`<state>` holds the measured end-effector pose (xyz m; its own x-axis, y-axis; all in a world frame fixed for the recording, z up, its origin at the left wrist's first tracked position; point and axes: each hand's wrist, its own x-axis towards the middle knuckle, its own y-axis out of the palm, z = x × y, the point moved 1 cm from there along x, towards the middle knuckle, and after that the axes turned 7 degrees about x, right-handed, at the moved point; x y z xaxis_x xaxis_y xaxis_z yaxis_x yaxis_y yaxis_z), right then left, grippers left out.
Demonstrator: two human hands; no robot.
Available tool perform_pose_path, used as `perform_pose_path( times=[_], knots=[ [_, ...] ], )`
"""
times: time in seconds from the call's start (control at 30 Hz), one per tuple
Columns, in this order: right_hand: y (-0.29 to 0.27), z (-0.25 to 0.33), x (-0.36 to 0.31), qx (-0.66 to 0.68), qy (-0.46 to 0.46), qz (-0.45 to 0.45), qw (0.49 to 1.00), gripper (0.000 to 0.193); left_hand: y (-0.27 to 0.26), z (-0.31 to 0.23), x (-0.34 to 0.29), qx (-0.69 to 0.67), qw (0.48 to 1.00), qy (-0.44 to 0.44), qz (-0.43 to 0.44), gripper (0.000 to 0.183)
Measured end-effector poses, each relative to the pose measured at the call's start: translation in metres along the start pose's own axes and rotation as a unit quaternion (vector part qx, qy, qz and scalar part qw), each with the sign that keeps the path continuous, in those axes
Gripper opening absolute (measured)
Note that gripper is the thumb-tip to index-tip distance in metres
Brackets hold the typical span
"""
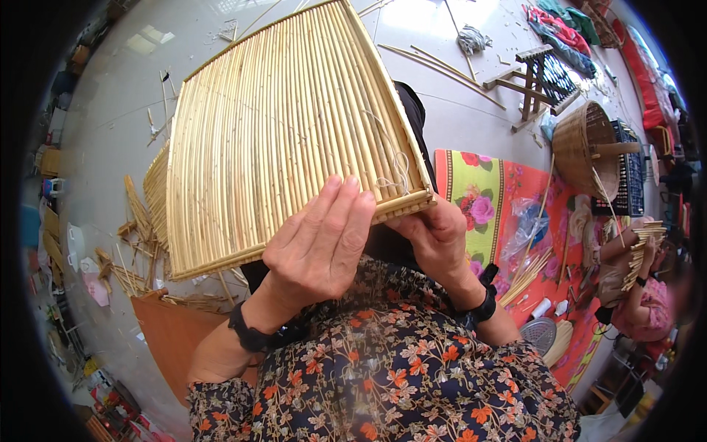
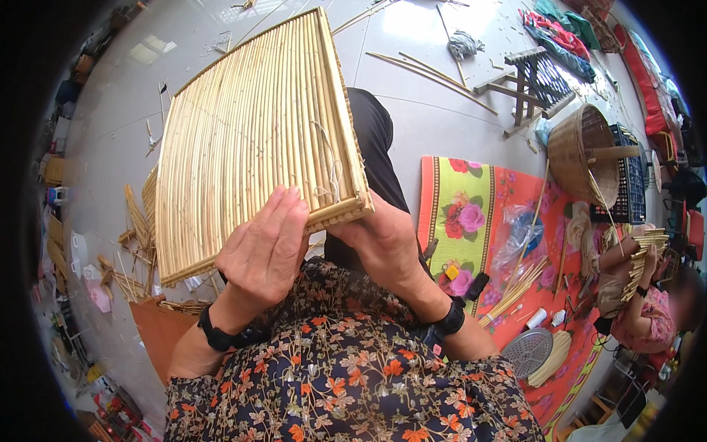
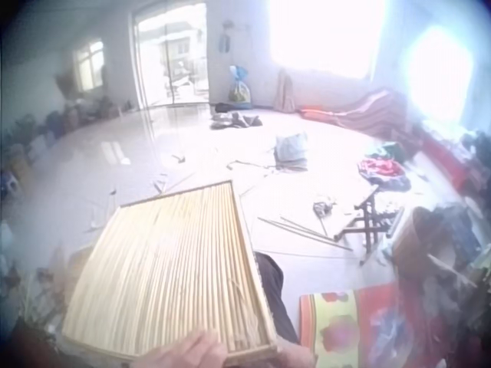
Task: The person sits on the floor and weaves a rectangular bamboo mat by threading a thin cord through the edge slats. They rotate the mat to work on different sides and use a small hammer to secure the cord.
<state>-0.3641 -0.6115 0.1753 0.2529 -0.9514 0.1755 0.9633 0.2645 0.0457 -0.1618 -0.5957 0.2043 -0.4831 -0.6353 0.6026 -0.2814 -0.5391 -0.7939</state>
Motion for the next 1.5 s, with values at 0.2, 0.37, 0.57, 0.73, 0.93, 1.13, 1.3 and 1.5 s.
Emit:
perform_pose_path(
  times=[0.2,0.37,0.57,0.73,0.93,1.13,1.3,1.5],
  knots=[
    [0.002,-0.012,-0.008,-0.077,-0.04,-0.018,0.996,0.033,0.003,-0.001,-0.003,0.001,1.0,0.007,0.015,0.034],
    [0.005,-0.021,-0.009,0.08,0.013,-0.03,0.996,0.032,0.001,-0.002,0.0,-0.005,1.0,-0.009,0.004,0.035],
    [0.005,-0.023,-0.009,0.086,0.043,-0.023,0.995,0.028,0.002,-0.002,0.0,0.0,1.0,-0.007,-0.003,0.035],
    [0.001,-0.045,-0.022,-0.096,-0.122,0.048,0.987,0.02,0.003,0.004,0.004,0.004,1.0,-0.025,-0.019,0.035],
    [-0.006,-0.043,-0.022,0.257,-0.088,-0.104,0.957,0.012,0.003,0.008,0.01,-0.002,1.0,-0.022,-0.02,0.033],
    [-0.014,-0.035,-0.024,0.58,0.131,-0.146,0.79,0.012,0.011,0.003,0.002,0.001,1.0,-0.009,-0.021,0.035],
    [0.002,-0.038,-0.019,0.682,0.245,-0.221,0.653,0.019,0.011,0.001,0.0,0.007,1.0,-0.009,-0.008,0.034],
    [-0.06,-0.085,-0.056,0.648,0.192,-0.207,0.707,0.02,0.009,0.002,0.001,0.011,1.0,-0.016,-0.011,0.033]
  ],
)
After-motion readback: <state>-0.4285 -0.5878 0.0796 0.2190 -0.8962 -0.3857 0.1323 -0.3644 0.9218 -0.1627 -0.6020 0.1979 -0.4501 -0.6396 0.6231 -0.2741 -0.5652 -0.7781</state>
